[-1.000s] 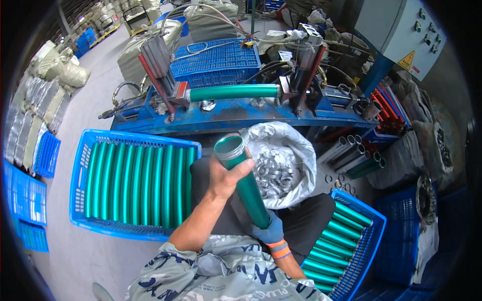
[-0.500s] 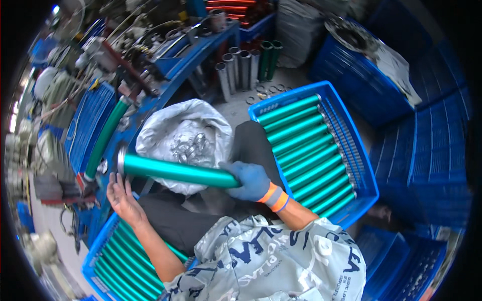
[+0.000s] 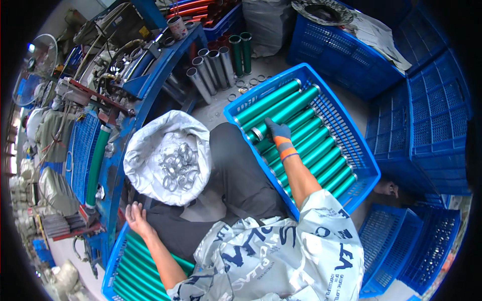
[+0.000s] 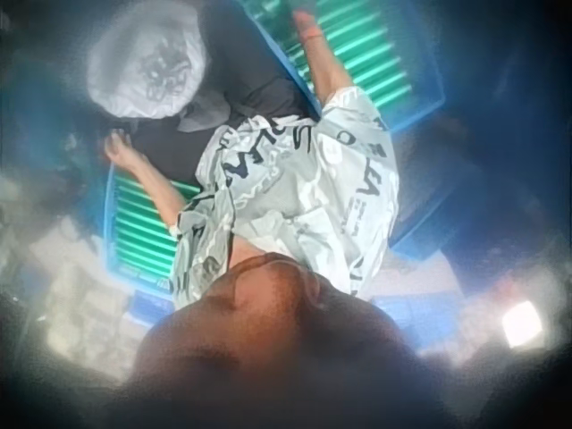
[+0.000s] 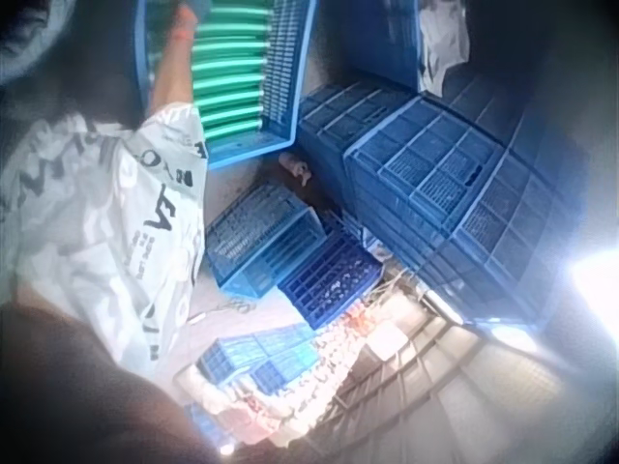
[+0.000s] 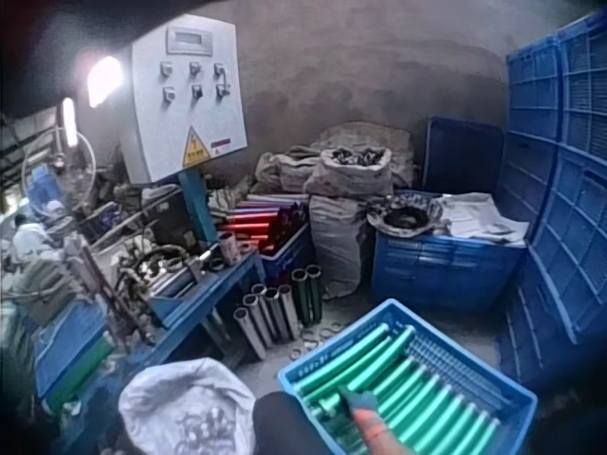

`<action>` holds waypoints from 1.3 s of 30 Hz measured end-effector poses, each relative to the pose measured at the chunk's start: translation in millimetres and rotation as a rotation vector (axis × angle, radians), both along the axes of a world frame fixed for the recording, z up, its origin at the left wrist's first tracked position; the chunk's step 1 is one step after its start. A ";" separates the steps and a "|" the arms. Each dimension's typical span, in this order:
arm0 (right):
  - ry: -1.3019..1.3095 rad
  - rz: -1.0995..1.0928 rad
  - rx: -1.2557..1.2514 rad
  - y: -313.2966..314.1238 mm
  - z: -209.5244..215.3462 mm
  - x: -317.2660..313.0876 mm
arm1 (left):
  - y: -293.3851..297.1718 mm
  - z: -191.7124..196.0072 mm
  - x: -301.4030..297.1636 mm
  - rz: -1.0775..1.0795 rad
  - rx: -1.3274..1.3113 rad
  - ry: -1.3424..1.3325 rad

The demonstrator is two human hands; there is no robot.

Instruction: Assembling metal rings and caps onto green industrial tubes using a press machine.

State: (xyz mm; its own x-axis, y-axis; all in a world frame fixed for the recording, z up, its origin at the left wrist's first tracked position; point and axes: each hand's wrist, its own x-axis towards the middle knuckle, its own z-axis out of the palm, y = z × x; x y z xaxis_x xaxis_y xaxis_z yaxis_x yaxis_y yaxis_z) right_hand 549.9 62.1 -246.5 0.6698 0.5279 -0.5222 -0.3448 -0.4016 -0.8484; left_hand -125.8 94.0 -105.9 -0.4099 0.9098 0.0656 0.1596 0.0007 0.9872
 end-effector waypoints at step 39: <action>-1.350 1.438 0.128 149.3 2.8 -208.6 | -321.6 4.3 -342.6 1.283 -0.807 1.178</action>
